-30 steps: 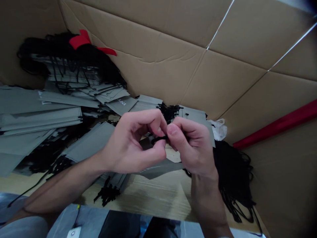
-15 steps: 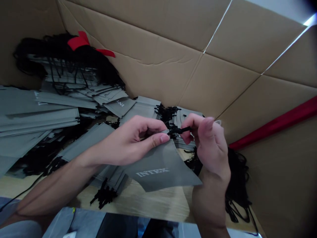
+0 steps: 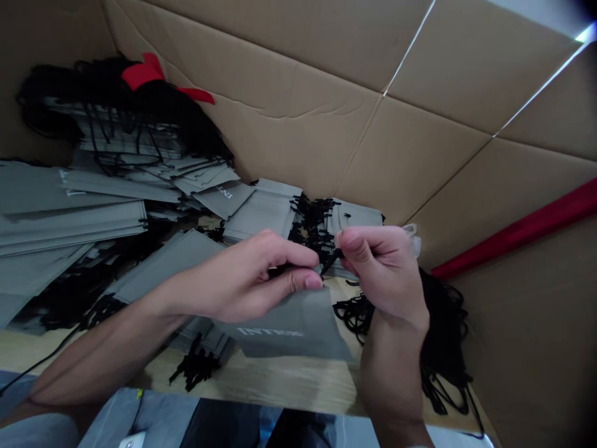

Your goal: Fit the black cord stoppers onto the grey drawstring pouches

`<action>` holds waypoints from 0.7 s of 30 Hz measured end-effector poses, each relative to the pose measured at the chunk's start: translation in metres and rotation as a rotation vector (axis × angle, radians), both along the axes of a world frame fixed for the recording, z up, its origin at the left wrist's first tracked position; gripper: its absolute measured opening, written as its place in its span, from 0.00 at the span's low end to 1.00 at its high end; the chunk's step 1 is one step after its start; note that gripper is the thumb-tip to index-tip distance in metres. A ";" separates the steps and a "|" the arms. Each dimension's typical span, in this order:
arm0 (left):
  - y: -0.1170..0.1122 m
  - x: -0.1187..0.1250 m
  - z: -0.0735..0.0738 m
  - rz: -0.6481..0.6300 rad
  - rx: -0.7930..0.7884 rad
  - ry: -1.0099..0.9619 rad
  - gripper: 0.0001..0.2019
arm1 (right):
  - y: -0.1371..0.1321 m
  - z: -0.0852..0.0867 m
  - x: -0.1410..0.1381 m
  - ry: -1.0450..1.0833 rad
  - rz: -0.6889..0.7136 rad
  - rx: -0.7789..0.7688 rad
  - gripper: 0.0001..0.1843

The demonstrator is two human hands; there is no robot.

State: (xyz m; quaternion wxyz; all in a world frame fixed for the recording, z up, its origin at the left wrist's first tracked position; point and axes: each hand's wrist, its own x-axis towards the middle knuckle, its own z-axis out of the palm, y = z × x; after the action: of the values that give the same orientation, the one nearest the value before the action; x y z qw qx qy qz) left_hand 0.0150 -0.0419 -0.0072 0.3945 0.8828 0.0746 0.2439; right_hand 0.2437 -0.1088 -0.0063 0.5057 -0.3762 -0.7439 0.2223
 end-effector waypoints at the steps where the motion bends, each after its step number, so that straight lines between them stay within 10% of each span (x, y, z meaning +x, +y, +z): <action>1: 0.000 -0.002 0.001 -0.038 0.006 -0.009 0.22 | 0.001 -0.001 0.000 0.027 0.038 -0.019 0.32; 21: 0.000 -0.005 0.003 -0.037 0.131 -0.120 0.19 | 0.003 -0.004 -0.007 0.016 0.127 -0.039 0.29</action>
State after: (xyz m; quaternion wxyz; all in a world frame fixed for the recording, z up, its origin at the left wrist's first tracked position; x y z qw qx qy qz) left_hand 0.0103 -0.0422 -0.0045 0.3443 0.8917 0.0184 0.2932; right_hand 0.2364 -0.1054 -0.0106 0.4893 -0.3361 -0.7576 0.2715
